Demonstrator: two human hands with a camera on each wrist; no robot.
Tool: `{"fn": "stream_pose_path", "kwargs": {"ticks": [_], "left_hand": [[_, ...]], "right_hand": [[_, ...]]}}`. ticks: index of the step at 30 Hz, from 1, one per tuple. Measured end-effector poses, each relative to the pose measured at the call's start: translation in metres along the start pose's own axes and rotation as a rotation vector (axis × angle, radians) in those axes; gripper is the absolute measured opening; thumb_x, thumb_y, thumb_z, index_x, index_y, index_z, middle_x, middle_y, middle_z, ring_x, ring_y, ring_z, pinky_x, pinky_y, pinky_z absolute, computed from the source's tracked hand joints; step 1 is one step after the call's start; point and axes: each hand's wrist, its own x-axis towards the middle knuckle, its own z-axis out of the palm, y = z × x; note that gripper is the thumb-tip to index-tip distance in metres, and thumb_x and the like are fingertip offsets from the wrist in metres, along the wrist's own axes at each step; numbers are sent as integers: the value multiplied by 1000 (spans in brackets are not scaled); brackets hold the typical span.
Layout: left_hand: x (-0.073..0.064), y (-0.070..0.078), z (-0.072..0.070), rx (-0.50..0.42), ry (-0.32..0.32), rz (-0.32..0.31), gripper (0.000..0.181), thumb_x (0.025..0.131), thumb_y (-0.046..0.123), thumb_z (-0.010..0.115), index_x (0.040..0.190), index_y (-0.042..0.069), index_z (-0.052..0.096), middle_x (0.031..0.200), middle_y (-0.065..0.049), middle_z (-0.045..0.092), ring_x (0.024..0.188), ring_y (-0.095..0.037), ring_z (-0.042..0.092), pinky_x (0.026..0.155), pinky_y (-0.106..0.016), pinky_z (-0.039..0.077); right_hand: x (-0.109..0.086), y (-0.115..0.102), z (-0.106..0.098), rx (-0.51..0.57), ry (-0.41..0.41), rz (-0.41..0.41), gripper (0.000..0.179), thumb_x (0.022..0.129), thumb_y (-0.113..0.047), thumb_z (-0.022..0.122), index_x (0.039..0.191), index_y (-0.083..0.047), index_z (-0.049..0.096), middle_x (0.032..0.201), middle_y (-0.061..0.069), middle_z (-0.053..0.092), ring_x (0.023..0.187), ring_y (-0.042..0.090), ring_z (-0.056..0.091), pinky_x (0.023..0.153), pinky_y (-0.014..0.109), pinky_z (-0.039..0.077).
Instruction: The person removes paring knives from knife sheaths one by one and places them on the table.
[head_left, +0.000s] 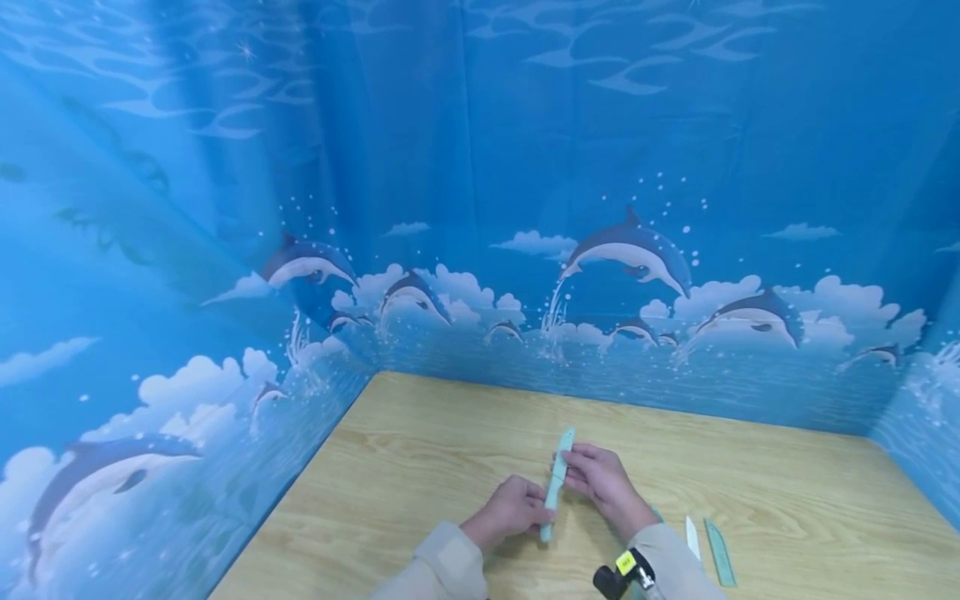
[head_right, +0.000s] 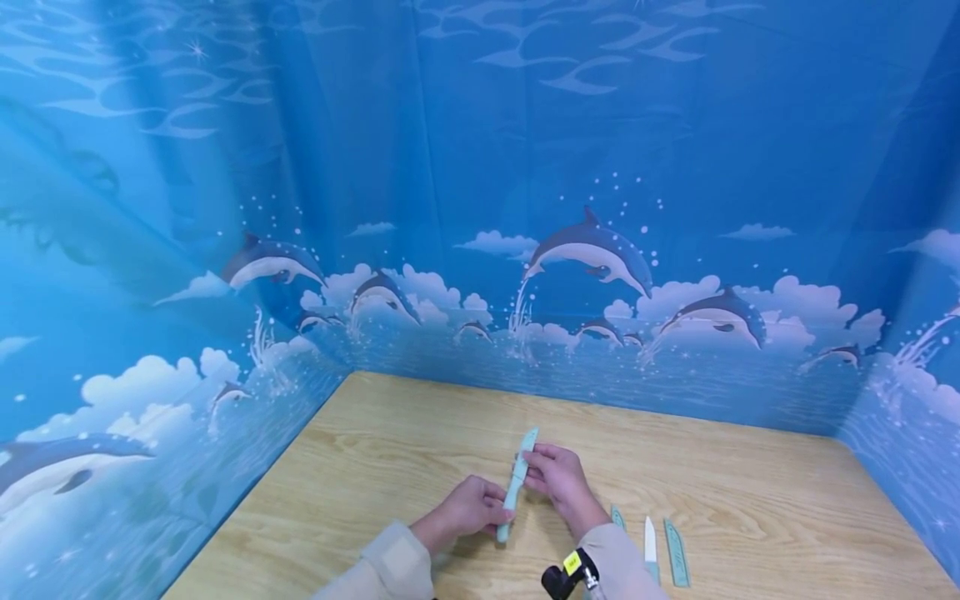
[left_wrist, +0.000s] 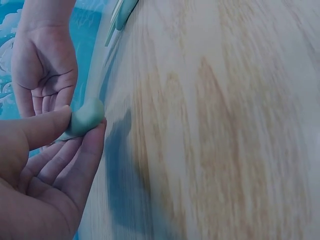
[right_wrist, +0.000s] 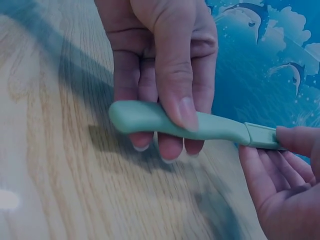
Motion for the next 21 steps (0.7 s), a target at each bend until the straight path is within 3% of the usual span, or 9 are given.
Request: {"fn": "stream_pose_path", "kwargs": {"ticks": [8,21], "left_hand": [[-2,3,2,20,7,-11,19,82,5,74,99,0,69,75,-2,70,68,-15,67,65,-29,61],[-5,1,3,-50,-52,40,18,86,15,74,94,-1,70,74,-4,68,66,-19,68,65,-33,62]], "right_hand": [[-2,-2,0,-4,13,-10,34,95,-4,60,124,13,53,111,25,67,87,23,72,76,30,61],[-5,-3,-3,-13,14,-16,36,94,-5,60,124,13,53,110,24,68,92,28,71,79,32,61]]}}
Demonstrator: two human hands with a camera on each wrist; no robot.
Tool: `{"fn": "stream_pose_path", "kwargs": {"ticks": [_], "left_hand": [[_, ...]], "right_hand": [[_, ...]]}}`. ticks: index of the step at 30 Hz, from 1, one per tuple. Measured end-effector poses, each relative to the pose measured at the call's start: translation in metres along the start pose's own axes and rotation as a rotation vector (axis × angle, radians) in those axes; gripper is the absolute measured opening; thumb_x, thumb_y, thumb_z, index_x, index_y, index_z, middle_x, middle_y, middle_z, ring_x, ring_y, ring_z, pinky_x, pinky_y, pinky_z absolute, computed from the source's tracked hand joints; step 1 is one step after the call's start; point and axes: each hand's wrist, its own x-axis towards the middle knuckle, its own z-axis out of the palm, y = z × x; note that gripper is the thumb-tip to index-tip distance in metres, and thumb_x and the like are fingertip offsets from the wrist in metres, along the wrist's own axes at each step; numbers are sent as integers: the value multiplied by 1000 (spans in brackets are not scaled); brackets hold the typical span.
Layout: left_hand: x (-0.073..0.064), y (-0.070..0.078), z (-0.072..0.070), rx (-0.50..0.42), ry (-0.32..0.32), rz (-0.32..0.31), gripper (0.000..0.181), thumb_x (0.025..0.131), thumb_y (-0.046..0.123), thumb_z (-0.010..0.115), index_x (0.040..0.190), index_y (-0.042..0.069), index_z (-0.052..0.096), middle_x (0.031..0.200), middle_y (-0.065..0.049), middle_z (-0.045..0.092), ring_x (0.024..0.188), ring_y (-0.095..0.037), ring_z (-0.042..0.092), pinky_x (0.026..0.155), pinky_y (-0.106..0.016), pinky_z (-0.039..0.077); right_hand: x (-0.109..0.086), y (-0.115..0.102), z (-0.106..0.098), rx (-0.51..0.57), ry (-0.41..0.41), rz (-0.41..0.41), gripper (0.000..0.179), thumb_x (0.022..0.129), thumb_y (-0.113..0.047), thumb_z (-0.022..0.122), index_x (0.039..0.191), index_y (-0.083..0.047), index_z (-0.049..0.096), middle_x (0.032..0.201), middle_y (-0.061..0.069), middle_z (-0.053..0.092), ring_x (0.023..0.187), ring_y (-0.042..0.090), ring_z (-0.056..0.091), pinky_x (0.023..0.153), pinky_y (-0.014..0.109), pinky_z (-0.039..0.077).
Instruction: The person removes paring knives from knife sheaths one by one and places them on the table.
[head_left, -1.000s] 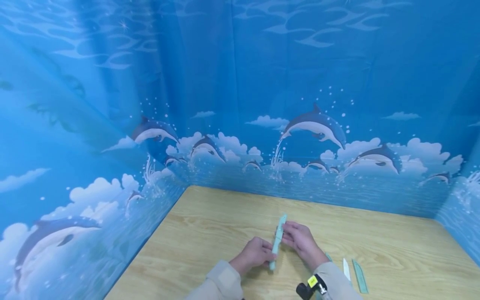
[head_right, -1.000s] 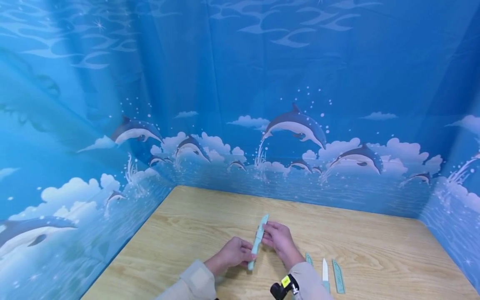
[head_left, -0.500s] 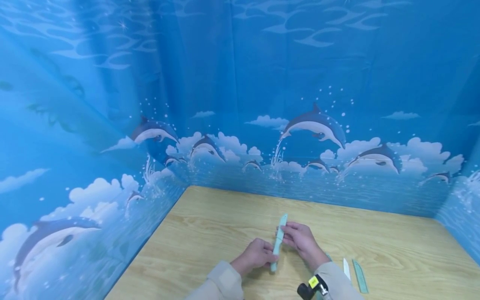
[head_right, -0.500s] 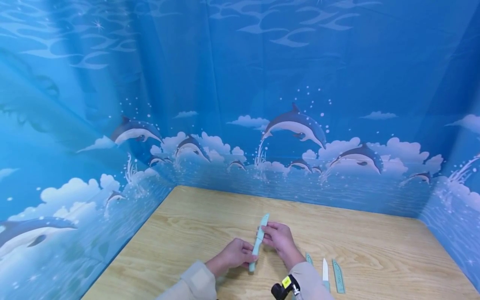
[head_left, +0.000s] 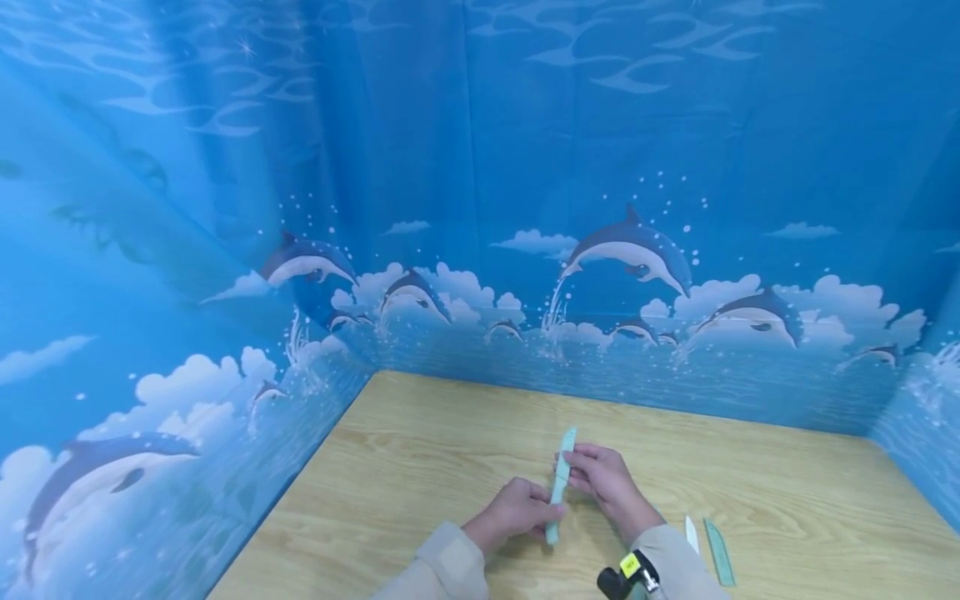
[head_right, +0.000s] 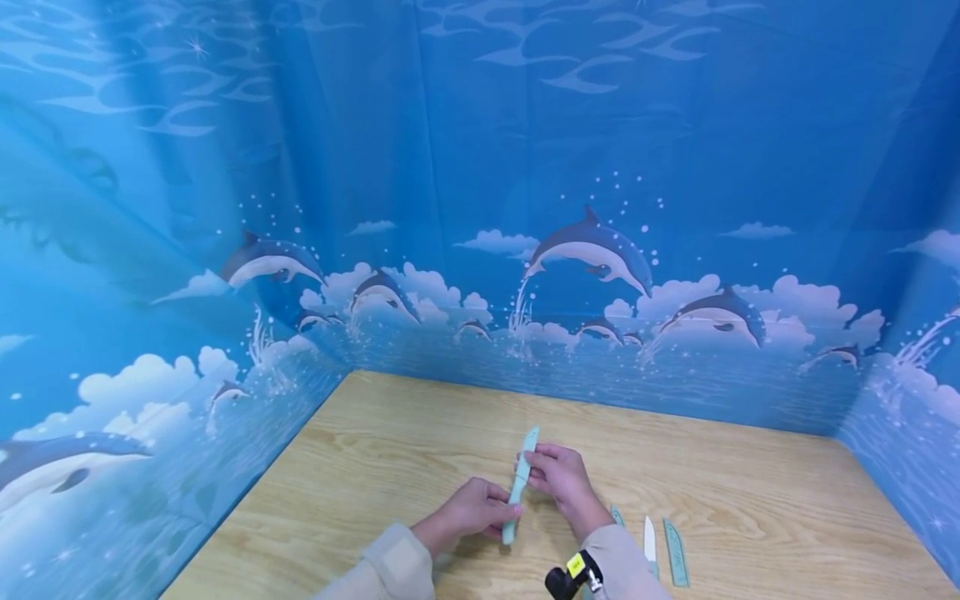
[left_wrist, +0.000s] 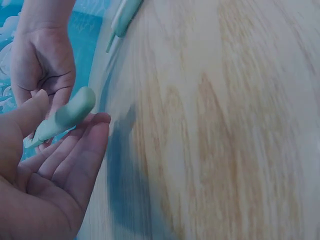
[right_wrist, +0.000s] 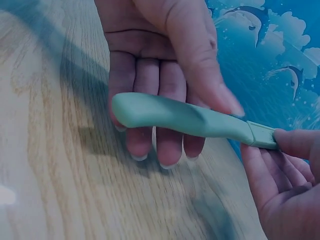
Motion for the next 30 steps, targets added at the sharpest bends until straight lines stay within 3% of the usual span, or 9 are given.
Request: {"fn": "stream_pose_path", "kwargs": {"ticks": [9,20,24,30], "left_hand": [[3,-6,1,-81,-55,-23,18,88,16,72,96,1,70,80,-8,71,73,-21,71,68,-33,62],[4,-9,-5,-358,-254,-52,30,93,19,66,109,-7,66,99,-19,72,93,-29,71,82,-37,60],[3,-9,-8,-413,-312,-45,34,95,19,63,114,-9,63,104,-21,70,98,-30,70,85,-37,59],[-2,-11,-12,-489,-387,-72,37,96,18,60,119,-10,60,110,-24,68,100,-30,68,88,-38,58]], "right_hand": [[0,-1,-4,33,-29,28,38,94,-5,61,126,12,51,115,25,65,96,29,70,83,32,59],[-2,-7,-11,16,-90,30,43,95,-11,61,130,11,48,113,19,68,95,23,70,86,31,58],[-3,-7,-12,18,-92,38,43,95,-11,61,130,11,48,112,19,68,94,22,71,86,31,58],[-8,-7,-15,13,-158,43,48,95,-13,61,132,13,44,113,19,68,97,22,70,87,31,58]]}}
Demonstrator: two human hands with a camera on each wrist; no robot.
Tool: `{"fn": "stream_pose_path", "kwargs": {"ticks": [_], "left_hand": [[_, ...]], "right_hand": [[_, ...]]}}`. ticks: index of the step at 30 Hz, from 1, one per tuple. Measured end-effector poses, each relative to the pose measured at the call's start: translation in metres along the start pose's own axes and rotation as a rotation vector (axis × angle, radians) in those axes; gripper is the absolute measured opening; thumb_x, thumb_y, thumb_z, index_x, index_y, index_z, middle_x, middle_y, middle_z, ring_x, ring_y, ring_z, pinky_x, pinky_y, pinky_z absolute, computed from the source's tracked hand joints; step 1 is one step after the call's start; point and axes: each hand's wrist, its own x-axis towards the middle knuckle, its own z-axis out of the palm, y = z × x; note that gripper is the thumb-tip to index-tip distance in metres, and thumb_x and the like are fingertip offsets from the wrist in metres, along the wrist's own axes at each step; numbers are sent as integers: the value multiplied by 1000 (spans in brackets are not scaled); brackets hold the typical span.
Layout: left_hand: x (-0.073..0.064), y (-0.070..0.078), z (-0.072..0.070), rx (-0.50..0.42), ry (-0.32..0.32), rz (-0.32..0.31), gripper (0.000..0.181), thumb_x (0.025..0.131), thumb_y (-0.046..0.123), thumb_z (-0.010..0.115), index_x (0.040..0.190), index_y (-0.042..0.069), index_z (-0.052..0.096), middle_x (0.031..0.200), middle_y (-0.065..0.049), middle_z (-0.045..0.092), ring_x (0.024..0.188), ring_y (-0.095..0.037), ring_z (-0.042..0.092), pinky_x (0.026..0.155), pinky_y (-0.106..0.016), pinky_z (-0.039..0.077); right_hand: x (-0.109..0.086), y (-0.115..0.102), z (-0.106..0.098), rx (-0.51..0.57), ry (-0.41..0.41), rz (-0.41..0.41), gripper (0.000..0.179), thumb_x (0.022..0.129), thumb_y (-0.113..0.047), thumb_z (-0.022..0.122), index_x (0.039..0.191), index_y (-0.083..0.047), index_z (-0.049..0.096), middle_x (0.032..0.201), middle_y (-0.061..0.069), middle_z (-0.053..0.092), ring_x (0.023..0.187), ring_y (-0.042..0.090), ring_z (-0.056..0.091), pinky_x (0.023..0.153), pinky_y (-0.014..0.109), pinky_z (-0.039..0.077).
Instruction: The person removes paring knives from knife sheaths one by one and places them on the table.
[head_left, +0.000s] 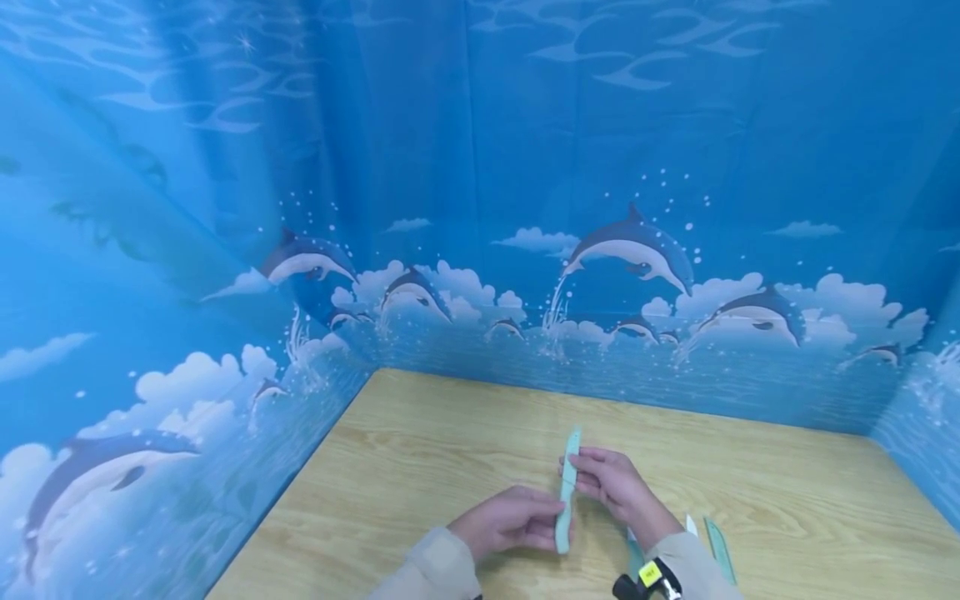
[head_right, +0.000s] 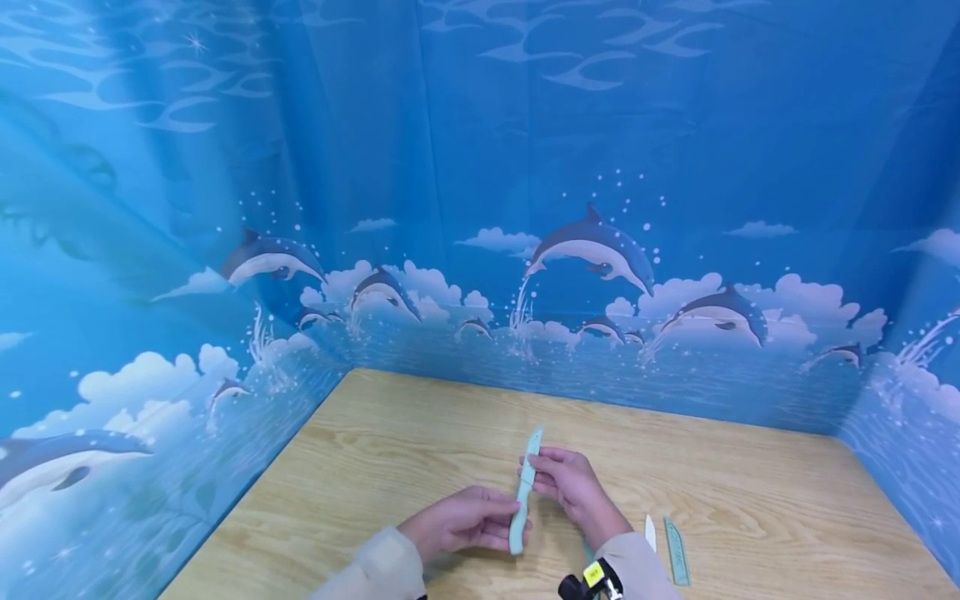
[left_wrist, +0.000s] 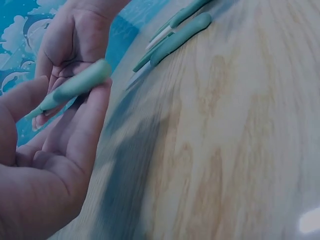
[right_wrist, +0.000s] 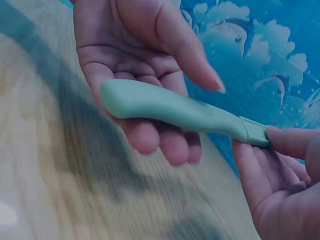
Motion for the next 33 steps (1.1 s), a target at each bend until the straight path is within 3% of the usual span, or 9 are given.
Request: {"fn": "stream_pose_path", "kwargs": {"ticks": [5,12,24,33], "left_hand": [[-5,-3,-3,-31,-34,-33,37,97,17,59,121,-11,59,112,-24,67,103,-30,67,89,-39,57],[-2,-6,-2,-22,-51,-28,35,97,14,58,120,-12,59,112,-24,67,104,-30,67,90,-39,56],[0,-12,0,24,-66,-42,31,98,12,57,119,-11,59,112,-22,68,104,-31,67,91,-41,56],[6,-13,2,8,-83,2,35,97,13,59,120,-12,57,111,-23,68,103,-31,67,90,-40,57]], "right_hand": [[-6,1,2,9,-65,-5,48,96,-12,60,132,15,43,116,20,67,99,22,69,88,31,57],[-8,2,0,35,-55,-2,48,96,-11,60,131,15,43,116,22,66,98,23,70,88,32,57],[-7,7,-4,14,-115,-2,50,96,-11,60,132,17,40,117,21,66,99,22,70,89,32,57],[-9,3,-6,0,-105,-1,50,96,-12,61,132,17,41,119,22,65,101,24,69,89,32,56]]}}
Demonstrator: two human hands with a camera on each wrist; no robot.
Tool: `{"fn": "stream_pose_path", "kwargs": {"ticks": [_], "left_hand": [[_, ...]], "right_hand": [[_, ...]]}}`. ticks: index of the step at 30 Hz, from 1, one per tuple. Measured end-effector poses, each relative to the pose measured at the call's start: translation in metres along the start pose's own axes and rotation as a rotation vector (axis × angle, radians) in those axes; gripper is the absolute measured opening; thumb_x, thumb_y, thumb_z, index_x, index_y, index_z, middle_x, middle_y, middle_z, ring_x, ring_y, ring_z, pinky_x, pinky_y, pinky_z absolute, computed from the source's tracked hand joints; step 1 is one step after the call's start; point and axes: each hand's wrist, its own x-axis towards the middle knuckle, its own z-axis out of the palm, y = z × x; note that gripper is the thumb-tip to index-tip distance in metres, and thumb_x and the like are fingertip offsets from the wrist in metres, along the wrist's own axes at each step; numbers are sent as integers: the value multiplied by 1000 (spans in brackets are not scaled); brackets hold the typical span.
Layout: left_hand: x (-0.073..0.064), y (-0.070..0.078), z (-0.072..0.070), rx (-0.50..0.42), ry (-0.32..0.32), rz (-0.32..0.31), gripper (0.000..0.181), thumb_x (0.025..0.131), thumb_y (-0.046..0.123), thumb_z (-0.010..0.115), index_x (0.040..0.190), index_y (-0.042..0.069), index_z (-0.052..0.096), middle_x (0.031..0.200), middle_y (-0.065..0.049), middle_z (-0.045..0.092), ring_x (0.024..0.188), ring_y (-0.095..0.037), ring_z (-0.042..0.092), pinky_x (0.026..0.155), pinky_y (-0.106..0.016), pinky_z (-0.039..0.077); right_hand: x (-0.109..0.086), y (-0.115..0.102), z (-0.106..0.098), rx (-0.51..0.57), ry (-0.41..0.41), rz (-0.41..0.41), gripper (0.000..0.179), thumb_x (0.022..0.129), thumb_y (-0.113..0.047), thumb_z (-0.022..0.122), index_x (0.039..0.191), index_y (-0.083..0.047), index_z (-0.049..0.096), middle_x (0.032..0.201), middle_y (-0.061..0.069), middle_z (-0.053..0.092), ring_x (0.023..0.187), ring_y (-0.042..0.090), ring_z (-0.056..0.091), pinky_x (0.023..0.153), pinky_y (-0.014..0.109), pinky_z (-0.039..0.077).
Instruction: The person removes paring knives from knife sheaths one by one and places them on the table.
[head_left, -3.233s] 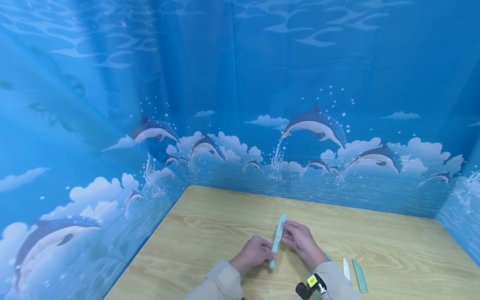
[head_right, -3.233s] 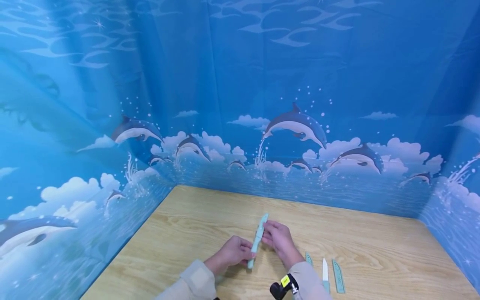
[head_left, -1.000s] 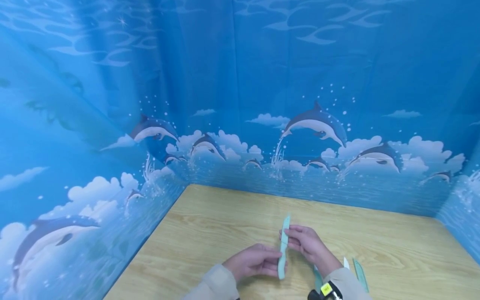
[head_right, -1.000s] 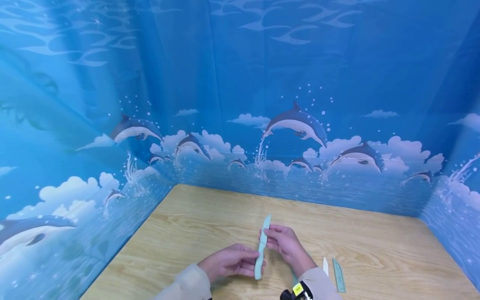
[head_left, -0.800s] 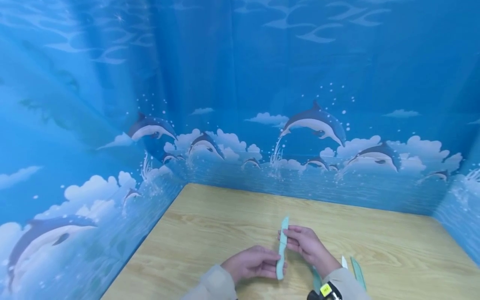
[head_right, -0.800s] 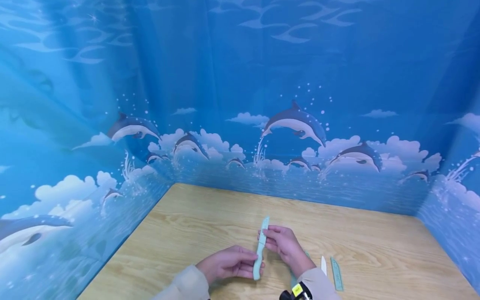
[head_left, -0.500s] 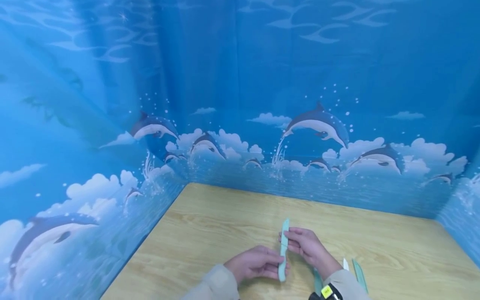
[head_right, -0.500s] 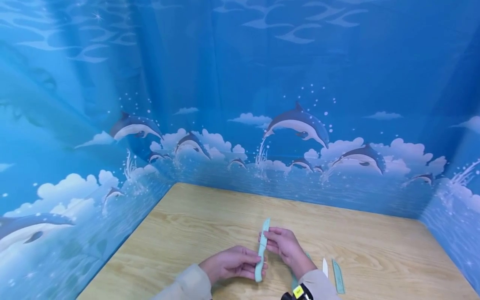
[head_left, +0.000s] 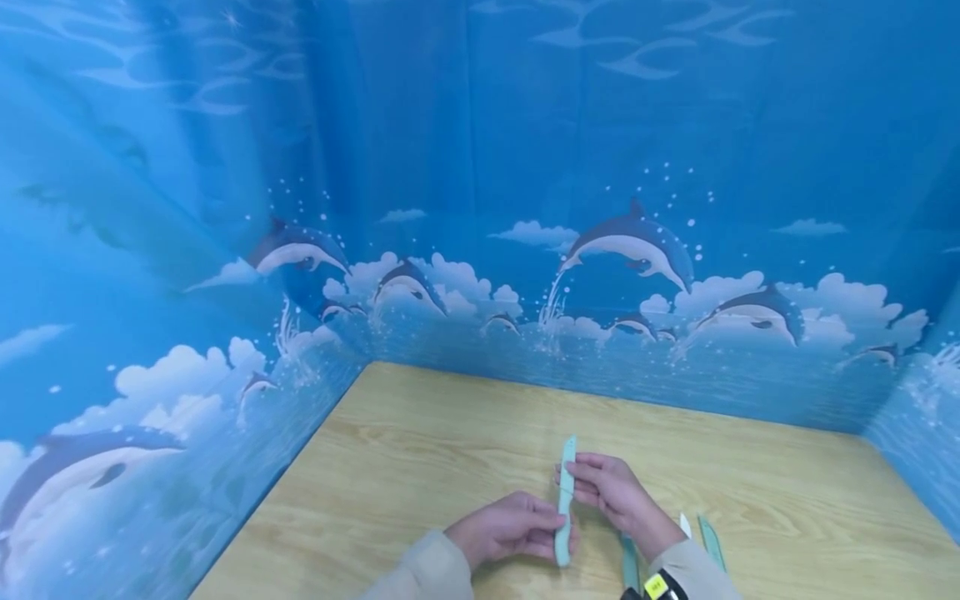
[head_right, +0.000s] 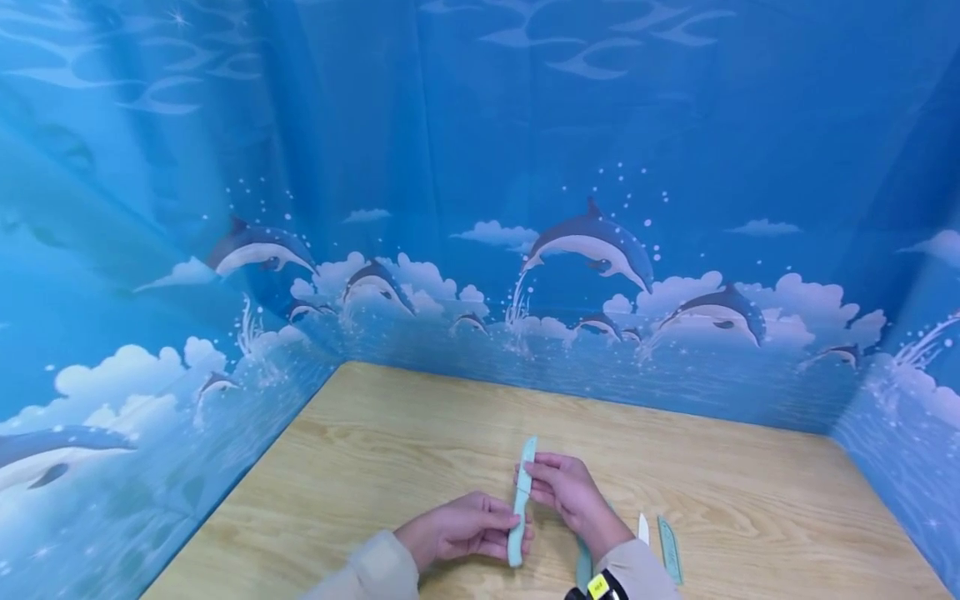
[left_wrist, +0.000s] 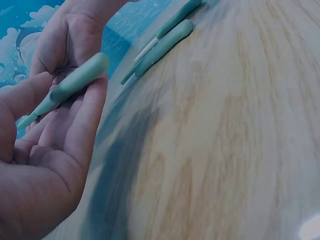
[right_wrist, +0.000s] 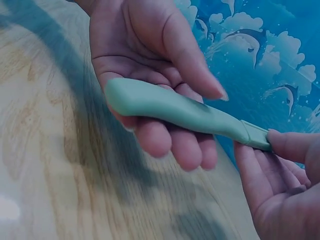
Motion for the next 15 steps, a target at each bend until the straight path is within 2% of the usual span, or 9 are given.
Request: {"fn": "stream_pose_path", "kwargs": {"ticks": [7,15], "left_hand": [[6,3,7,-15,46,-13,29,96,14,61,118,-4,63,110,-17,70,101,-25,68,91,-39,57],[5,7,11,-4,64,10,31,97,15,59,120,-6,61,111,-21,68,103,-28,68,89,-39,57]], "right_hand": [[0,-4,-1,-17,3,6,49,96,-13,60,132,15,42,119,22,65,104,27,68,89,33,56],[0,-8,-3,-22,16,11,48,96,-13,61,131,15,43,117,20,66,103,27,68,88,32,57]]}}
